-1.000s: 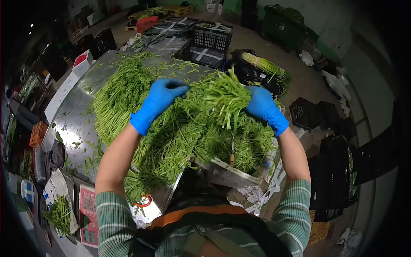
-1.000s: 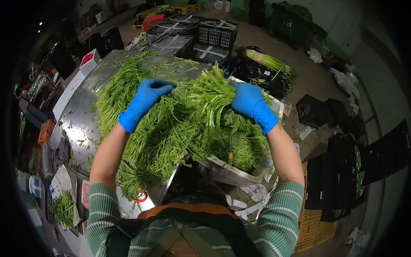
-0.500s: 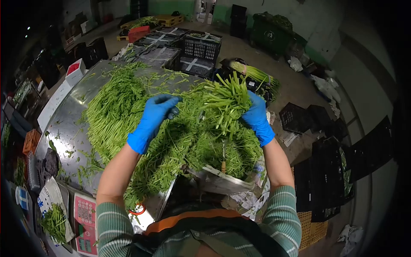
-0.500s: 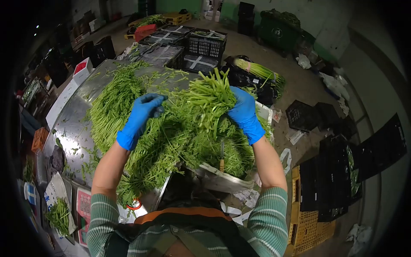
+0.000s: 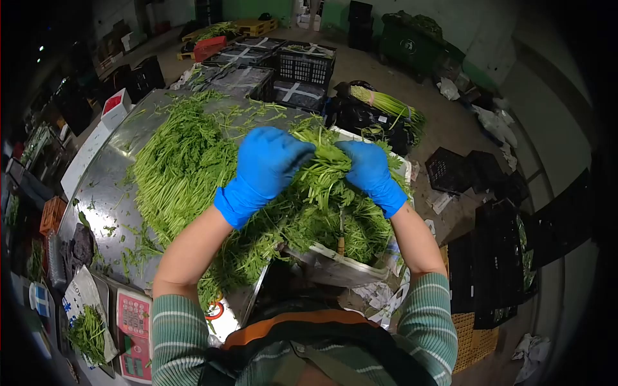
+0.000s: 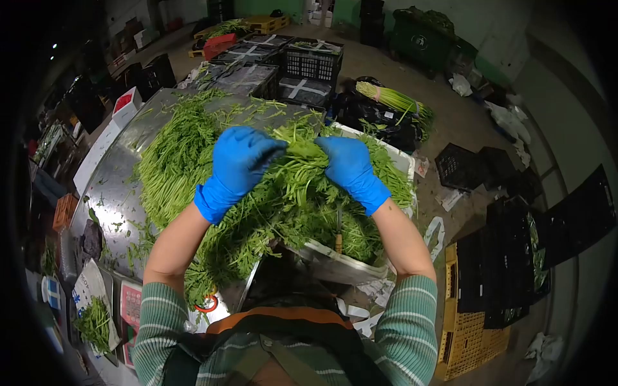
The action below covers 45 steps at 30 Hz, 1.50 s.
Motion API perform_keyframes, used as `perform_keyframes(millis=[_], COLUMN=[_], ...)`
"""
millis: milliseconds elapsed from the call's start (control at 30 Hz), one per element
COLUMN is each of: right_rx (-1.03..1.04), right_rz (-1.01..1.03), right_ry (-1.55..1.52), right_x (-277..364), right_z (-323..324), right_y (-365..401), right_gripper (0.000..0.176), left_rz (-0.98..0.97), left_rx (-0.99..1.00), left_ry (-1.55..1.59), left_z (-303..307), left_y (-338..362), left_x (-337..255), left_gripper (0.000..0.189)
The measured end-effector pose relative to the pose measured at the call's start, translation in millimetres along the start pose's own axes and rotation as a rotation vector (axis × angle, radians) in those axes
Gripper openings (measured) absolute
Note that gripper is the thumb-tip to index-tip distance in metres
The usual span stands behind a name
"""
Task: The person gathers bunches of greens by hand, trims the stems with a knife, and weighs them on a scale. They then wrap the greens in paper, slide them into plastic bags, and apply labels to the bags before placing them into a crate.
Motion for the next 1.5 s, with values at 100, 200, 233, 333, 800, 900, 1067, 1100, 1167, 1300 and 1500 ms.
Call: perform_keyframes(millis=[100,200,233,333,800,900,1067,1100,1167,1300,1500], right_rx=[-0.011,0.03,0.029,0.933,-0.031,0.046,0.08,0.142,0.326,0.588,0.299], right_rz=[-0.137,-0.419,-0.432,-0.319,0.17,0.105,-0.107,-0.103,-0.026,0.181,-0.012], right_ry=[-0.004,-0.882,-0.883,0.405,0.27,-0.354,-0.788,-1.026,-1.342,-1.527,-1.255], right_x=[-23,-56,-65,-104,94,78,42,48,66,122,137], right_z=[1,0,-6,-91,-31,-13,-25,-38,-64,-96,-148], right_y=[9,13,13,52,6,-4,-55,-66,-85,-96,-123], right_gripper=[0.042,0.036,0.036,0.018,0.032,0.041,0.049,0.049,0.053,0.053,0.027], left_rz=[0.478,0.345,0.202,0.703,1.37,1.199,1.133,1.18,1.18,1.121,1.336], left_rx=[-0.046,0.194,0.083,0.576,-0.392,-0.273,-0.043,0.009,0.122,0.34,0.043], left_ry=[0.353,-0.057,-0.169,0.684,1.987,1.781,1.584,1.592,1.567,1.154,1.368], left_z=[3,-21,-19,-62,-130,-104,-71,-70,-57,-52,-22], left_y=[18,50,56,85,103,124,137,140,135,156,184], left_x=[58,87,72,51,26,50,50,47,39,47,37], left_gripper=[0.013,0.016,0.02,0.027,0.035,0.028,0.034,0.04,0.045,0.047,0.035])
Point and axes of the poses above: each hand's wrist, its own y-axis away from the middle knuckle, its own z-axis out of the back of the hand, x = y × z, the point moved 6 cm from there along -y, towards the middle knuckle, and after that the axes turned 3 degrees about y, right-handed, at the moved point
